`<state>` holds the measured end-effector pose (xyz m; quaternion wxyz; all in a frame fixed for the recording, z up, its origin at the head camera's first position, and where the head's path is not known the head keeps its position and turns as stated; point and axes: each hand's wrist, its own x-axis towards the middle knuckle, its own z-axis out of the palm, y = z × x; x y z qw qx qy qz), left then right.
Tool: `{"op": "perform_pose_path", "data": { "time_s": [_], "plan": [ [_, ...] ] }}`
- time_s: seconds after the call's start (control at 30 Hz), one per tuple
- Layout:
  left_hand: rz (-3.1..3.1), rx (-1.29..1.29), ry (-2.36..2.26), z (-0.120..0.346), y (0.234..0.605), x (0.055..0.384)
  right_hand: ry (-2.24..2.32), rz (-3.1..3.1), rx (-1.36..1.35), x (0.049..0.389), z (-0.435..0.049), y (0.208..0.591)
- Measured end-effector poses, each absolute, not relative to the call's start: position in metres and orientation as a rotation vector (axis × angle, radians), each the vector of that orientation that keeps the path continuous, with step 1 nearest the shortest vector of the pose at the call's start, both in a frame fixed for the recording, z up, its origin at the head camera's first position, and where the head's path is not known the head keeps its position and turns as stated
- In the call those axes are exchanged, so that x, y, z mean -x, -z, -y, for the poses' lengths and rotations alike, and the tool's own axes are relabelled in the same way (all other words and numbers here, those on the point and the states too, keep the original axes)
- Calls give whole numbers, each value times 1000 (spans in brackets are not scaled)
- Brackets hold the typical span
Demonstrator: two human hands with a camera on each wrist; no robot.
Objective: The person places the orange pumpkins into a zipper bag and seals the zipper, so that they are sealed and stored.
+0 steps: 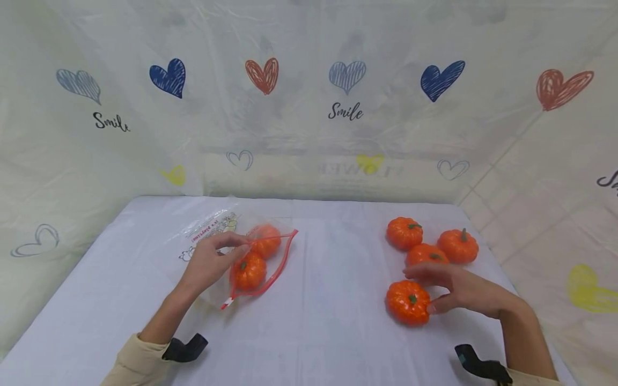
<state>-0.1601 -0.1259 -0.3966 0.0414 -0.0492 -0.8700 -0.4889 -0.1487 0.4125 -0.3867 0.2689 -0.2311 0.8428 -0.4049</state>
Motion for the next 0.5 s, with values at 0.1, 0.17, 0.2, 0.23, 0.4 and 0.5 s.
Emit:
{"op": "perform_pose_path", "data": {
  "time_s": [0.1,0.17,0.2,0.23,0.4,0.5],
  "plan": [
    [2667,150,1494,126,397,160,1109,-2231,641,149,-410,387],
    [2670,150,1493,126,397,160,1129,-2177,652,149,-408,388],
    [2670,154,1490,126,397,160,1134,-2154,659,149,-407,388],
    [2672,159,1486,126,397,160,1144,-2129,665,148,-406,388],
    [2671,176,1481,126,397,160,1141,-2106,692,146,-398,390],
    [2668,182,1493,126,397,160,1119,-2135,691,146,-393,391]
  ]
}}
